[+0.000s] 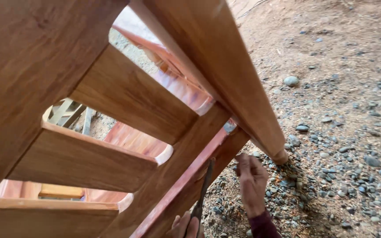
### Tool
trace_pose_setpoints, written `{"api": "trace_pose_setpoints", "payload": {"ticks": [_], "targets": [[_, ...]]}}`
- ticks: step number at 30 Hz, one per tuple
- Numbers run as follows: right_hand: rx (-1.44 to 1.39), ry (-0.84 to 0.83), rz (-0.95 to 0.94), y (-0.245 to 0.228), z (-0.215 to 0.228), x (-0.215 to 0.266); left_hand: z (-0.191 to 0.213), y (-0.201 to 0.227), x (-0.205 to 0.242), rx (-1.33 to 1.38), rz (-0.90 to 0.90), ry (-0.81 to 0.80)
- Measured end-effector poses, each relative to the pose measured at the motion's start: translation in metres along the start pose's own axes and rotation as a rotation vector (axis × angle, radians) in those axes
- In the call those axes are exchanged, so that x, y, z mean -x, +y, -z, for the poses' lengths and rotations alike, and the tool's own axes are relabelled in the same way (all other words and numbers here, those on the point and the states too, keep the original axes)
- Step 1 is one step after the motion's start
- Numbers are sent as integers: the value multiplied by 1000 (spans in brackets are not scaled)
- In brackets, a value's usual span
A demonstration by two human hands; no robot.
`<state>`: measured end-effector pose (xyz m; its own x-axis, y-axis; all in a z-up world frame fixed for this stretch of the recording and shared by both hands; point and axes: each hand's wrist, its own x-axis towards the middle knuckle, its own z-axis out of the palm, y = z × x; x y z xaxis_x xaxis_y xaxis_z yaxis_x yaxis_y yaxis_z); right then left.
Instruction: The person kneels beside an overturned wooden chair on gravel and uses a chisel-like carving tool to scrape and shape the joint where the backrest rail meets the leg. They reposition the tool repeatedly along the joint, bracing the frame with one hand while cutting with the other.
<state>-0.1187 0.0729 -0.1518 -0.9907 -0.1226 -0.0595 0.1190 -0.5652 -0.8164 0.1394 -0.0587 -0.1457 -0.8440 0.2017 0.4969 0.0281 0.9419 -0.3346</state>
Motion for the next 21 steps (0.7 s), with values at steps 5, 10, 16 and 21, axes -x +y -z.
{"api": "trace_pose_setpoints", "payload": {"ticks": [5, 10, 16, 21], "targets": [[110, -60, -144, -47, -29, 21, 65, 34, -151, -89, 329, 176], [84, -25, -20, -75, -40, 23, 43, 18, -169, 51, 188, 195], [233, 30, -17, -71, -44, 27, -10, 4, -148, 92, 92, 321], [362, 87, 160, -63, -57, 38, 12, 11, -148, 112, 180, 235]]}}
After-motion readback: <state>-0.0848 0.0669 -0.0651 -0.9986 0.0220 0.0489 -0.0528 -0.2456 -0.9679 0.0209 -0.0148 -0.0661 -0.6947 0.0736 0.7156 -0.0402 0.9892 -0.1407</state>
